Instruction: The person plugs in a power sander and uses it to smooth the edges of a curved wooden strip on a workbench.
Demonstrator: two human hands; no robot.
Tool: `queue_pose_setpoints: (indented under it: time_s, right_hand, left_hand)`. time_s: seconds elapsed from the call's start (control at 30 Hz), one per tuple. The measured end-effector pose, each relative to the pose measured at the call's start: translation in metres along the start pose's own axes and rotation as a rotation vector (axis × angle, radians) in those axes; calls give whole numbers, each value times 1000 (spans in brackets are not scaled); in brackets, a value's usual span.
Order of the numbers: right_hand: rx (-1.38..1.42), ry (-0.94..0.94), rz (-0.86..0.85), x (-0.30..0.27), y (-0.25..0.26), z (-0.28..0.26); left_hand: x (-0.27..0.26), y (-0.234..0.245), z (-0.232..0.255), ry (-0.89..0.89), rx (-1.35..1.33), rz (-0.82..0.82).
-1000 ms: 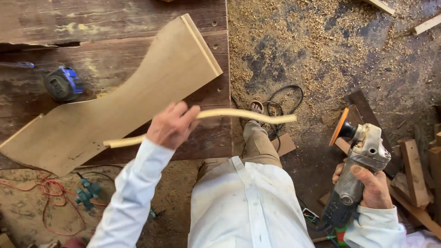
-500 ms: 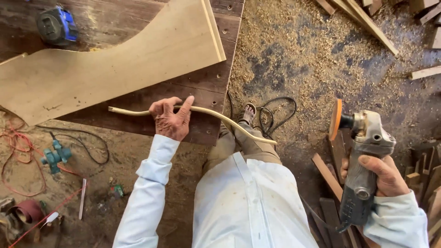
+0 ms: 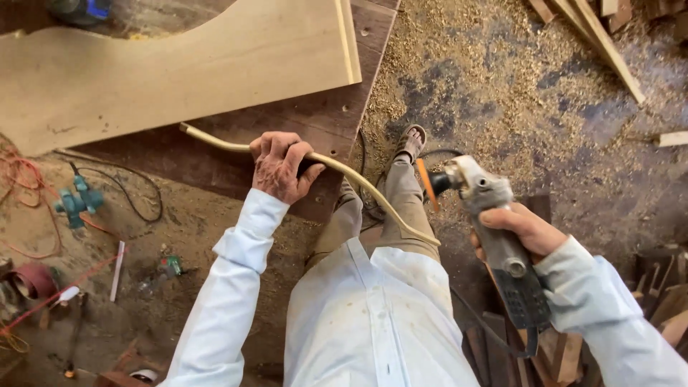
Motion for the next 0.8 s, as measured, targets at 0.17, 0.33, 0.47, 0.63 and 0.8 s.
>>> queue_pose_setpoints:
  time_s: [0.17,0.33,0.47,0.63,0.8]
  right_hand:
    - [-48,54,24,21,-19,-15]
    - [-102,-55,29,28,-25,-18]
    - [-104,-96,29,30,-21,-17]
    - [-116,-123,19,34,-27,-19]
    - [-111,-164,16,42,-36,-13]
  left_hand:
    - [-10,-13,8,-4,-54,19]
    - [-10,-10,14,-4,-70,22]
    - [-11,-5,7,-10,23,10]
    - [-7,-5,7,-7,-16,7]
    - [-3,-5,9,-12,-30,9]
Point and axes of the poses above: each hand's wrist, its own x-axis towards the middle knuckle, its own y-axis out of the back of the hand, z = x × y, the point moved 8 cm from there along x, towards the middle knuckle, and after that the axes turned 10 degrees about x, right-handed, at the moved point
